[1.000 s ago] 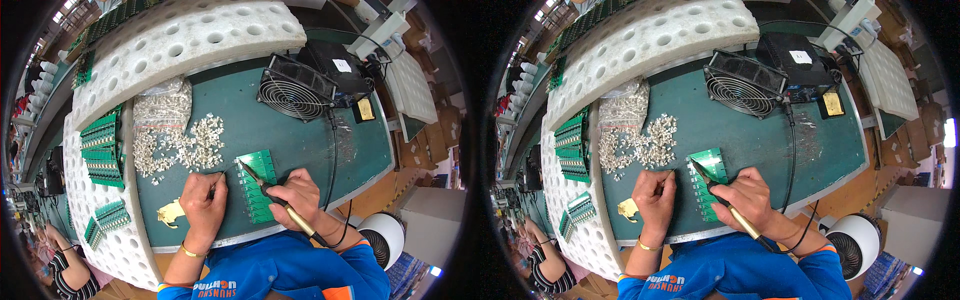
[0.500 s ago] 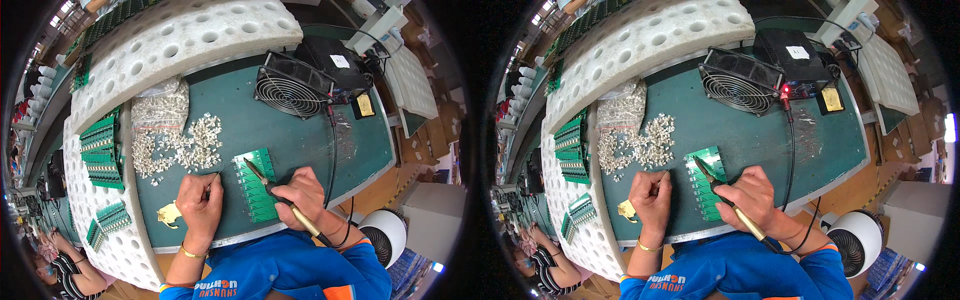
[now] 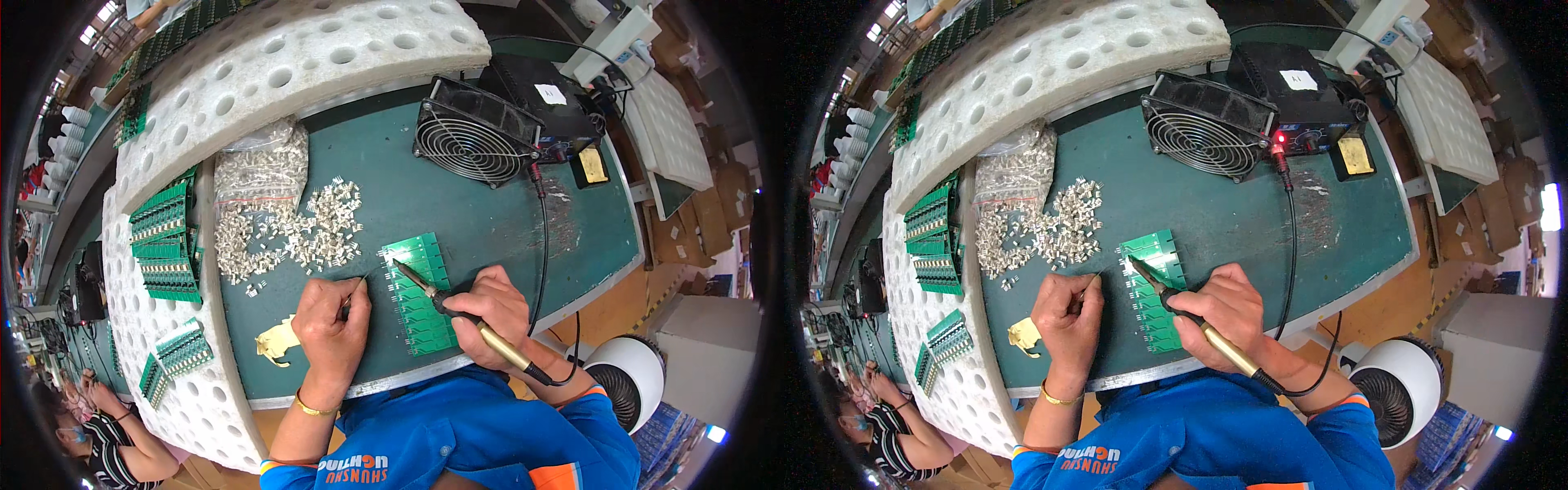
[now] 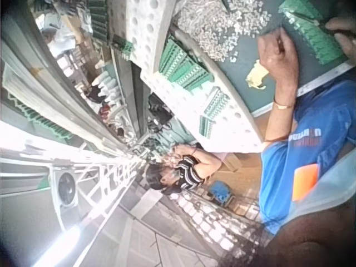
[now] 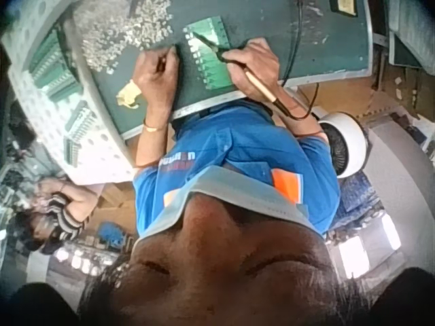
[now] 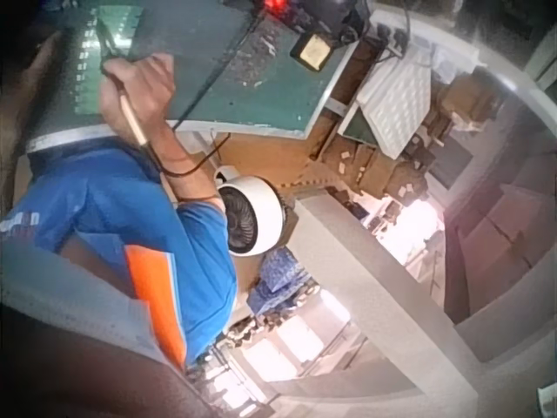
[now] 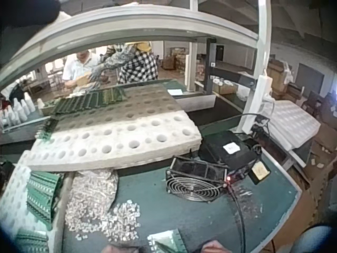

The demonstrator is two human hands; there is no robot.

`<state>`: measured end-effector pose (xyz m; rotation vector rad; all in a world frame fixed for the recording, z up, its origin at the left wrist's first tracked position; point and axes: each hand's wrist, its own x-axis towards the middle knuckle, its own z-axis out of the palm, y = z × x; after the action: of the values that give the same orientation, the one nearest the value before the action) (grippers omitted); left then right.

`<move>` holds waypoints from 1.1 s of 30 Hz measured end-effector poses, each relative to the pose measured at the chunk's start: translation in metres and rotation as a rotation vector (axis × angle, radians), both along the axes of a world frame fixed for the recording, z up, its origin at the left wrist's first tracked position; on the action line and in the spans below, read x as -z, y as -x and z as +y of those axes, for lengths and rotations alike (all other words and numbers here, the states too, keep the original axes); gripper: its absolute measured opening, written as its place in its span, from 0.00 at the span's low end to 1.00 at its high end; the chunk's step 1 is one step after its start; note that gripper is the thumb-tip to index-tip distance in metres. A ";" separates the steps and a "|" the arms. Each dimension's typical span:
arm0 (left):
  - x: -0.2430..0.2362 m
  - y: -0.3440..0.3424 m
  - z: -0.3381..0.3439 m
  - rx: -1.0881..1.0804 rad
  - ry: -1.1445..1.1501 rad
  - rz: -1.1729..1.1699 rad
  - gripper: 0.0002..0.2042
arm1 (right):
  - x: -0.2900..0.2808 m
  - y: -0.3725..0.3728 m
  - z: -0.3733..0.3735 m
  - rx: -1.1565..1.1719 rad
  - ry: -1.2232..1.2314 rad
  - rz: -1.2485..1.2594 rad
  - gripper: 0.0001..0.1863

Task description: The person solders electronic components onto circuit boards using a soldering iron.

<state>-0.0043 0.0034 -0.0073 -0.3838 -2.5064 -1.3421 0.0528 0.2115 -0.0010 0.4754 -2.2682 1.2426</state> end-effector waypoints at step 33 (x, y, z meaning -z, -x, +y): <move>0.000 0.001 0.003 0.009 0.046 0.037 0.04 | 0.000 0.003 -0.001 -0.015 -0.007 -0.015 0.10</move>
<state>-0.0053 0.0064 -0.0076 -0.4261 -2.5117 -1.2714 0.0497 0.2103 -0.0014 0.4886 -2.2857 1.2501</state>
